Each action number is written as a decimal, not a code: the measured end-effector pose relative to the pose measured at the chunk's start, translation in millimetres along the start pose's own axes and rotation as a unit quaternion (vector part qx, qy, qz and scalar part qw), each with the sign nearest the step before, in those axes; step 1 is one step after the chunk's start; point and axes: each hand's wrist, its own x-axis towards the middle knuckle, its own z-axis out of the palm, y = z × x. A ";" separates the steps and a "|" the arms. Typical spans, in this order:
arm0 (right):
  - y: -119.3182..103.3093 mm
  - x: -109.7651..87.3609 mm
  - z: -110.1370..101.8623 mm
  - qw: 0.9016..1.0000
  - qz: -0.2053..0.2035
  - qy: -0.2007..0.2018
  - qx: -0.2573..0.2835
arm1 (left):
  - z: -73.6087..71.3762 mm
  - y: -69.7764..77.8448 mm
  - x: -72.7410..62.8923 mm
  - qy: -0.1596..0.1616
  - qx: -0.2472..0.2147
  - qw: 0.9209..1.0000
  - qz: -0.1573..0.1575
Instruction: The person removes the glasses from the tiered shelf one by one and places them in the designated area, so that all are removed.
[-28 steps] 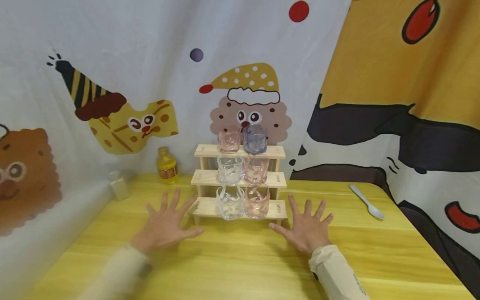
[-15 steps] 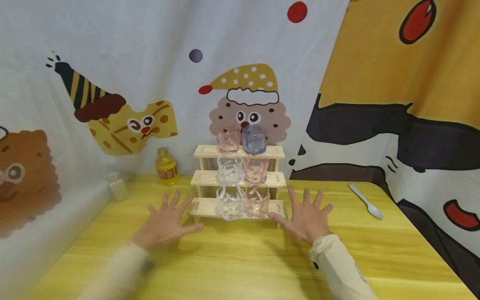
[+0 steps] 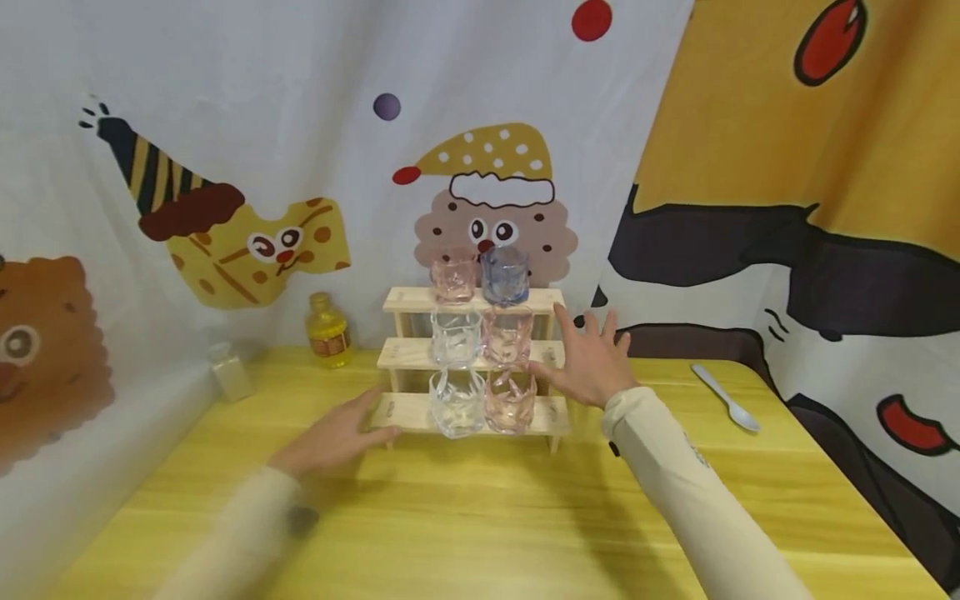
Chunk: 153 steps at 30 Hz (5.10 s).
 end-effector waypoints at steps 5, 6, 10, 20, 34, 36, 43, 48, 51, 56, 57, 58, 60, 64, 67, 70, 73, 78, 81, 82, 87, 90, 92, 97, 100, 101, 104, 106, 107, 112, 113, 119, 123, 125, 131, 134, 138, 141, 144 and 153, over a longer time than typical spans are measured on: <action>-2.2 20.6 -12.0 0.999 -0.035 0.018 0.034 | 4.4 -0.5 8.2 0.005 -0.025 1.000 0.011; -2.7 24.4 -13.2 0.998 -0.041 0.019 0.043 | 5.1 -0.6 9.4 0.006 -0.029 1.000 0.010; -5.5 38.9 -16.8 0.995 -0.049 0.010 0.089 | 8.2 -3.0 14.0 0.011 -0.042 0.999 0.000; -19.8 76.8 -26.7 0.982 -0.036 0.013 0.185 | 6.3 -11.4 24.6 0.014 -0.053 0.998 -0.014; -36.7 115.9 -32.7 0.977 0.000 0.003 0.211 | 5.7 -6.7 24.5 0.021 -0.020 1.000 0.010; -38.9 118.9 -32.0 0.977 0.005 0.002 0.215 | 5.4 -4.7 24.6 0.023 -0.010 1.000 0.009; -46.9 124.1 -23.0 0.962 0.033 0.010 0.271 | 7.1 -3.1 25.6 0.030 0.017 0.999 0.012; -45.8 125.4 -18.7 0.956 0.041 0.021 0.290 | 8.7 -4.1 24.9 0.033 0.022 0.999 0.018; -43.5 126.3 -16.6 0.950 0.043 0.028 0.309 | 9.2 -3.6 24.3 0.034 0.022 0.999 0.020; -42.0 129.2 -13.5 0.938 0.055 0.031 0.342 | 8.8 -3.3 23.0 0.034 0.017 0.999 0.024; -41.6 129.4 -13.3 0.937 0.055 0.033 0.344 | 8.9 -3.2 22.9 0.034 0.016 0.999 0.025; -41.3 129.6 -13.5 0.937 0.056 0.035 0.344 | 8.8 -2.9 22.6 0.033 0.016 0.999 0.025; -40.5 129.1 -15.0 0.936 0.055 0.043 0.345 | 8.7 -2.8 22.8 0.033 0.015 0.999 0.023; -37.4 125.2 -23.5 0.934 0.057 0.057 0.348 | 8.7 -3.6 24.2 0.035 0.016 0.999 0.022; -32.6 119.8 -33.4 0.933 0.059 0.057 0.351 | 8.6 -5.0 25.0 0.035 0.015 0.999 0.023; -26.2 112.6 -44.5 0.930 0.057 0.056 0.360 | 8.6 -6.4 25.6 0.035 0.016 0.999 0.020; -17.9 102.8 -55.3 0.928 0.055 0.057 0.364 | 8.8 -7.3 26.2 0.035 0.019 0.999 0.017; 0.0 81.5 -70.4 0.932 0.048 0.063 0.354 | 9.4 -6.6 26.6 0.030 0.014 0.999 0.017; 13.4 67.3 -75.4 0.931 0.048 0.066 0.356 | 10.1 -5.8 26.3 0.032 0.010 0.999 0.017; 18.5 62.5 -76.0 0.931 0.049 0.067 0.356 | 10.0 -5.6 26.3 0.033 0.009 0.999 0.017; 46.0 38.5 -70.7 0.932 0.061 0.060 0.352 | 9.9 -5.3 26.0 0.031 0.007 0.999 0.015; 60.2 27.0 -61.2 0.933 0.075 0.056 0.348 | 9.3 -6.0 26.2 0.030 0.009 0.999 0.015; 68.6 20.8 -52.7 0.937 0.080 0.053 0.336 | 8.5 -6.6 26.4 0.031 0.009 0.999 0.015; 88.9 7.2 -22.7 0.946 0.082 0.041 0.312 | 7.5 -6.0 27.0 0.028 0.005 0.999 0.017; 99.5 -0.8 -2.0 0.944 0.083 0.035 0.318 | 8.4 -4.9 27.3 0.026 0.001 1.000 0.016; 102.1 -3.0 5.1 0.941 0.083 0.031 0.327 | 8.8 -4.6 27.4 0.026 0.000 1.000 0.016; 107.9 -8.4 26.7 0.930 0.084 0.023 0.358 | 9.6 -4.2 27.7 0.027 0.000 1.000 0.016; 110.3 -9.8 40.3 0.922 0.085 0.012 0.378 | 9.7 -3.9 27.6 0.027 0.002 1.000 0.016; 111.4 -10.0 46.6 0.918 0.086 0.007 0.386 | 9.7 -3.5 27.5 0.027 0.003 0.999 0.016; 113.9 -7.3 69.6 0.912 0.095 -0.013 0.398 | 9.9 -2.5 27.2 0.027 0.001 0.999 0.019; 113.7 -5.7 72.9 0.911 0.098 -0.015 0.401 | 10.1 -2.6 27.1 0.027 0.001 0.999 0.020; 107.9 9.2 86.4 0.904 0.111 -0.013 0.413 | 11.3 -4.7 25.7 0.033 0.009 0.999 0.018; 104.4 16.5 92.3 0.894 0.124 -0.010 0.430 | 12.7 -5.8 24.7 0.037 0.007 0.999 0.021; 103.3 19.5 95.2 0.892 0.132 -0.007 0.432 | 14.2 -6.4 24.2 0.037 0.004 0.999 0.019; 99.3 30.6 101.7 0.896 0.144 0.004 0.421 | 16.5 -7.9 23.5 0.035 -0.002 0.999 0.012; 96.7 36.7 102.0 0.905 0.153 0.004 0.397 | 14.9 -8.8 23.6 0.035 -0.002 0.999 0.012; 95.1 43.2 99.5 0.929 0.151 -0.020 0.336 | 10.5 -8.0 23.3 0.035 0.001 0.999 0.014; 96.1 45.3 95.1 0.947 0.137 -0.054 0.286 | 7.5 -6.2 22.9 0.037 0.000 0.999 0.014; 97.4 42.2 87.0 0.953 0.131 -0.073 0.263 | 6.5 -4.5 23.0 0.038 -0.003 0.999 0.020; 69.2 34.5 26.4 0.957 0.111 0.020 0.269 | 6.4 -4.8 26.4 0.039 -0.005 0.999 0.015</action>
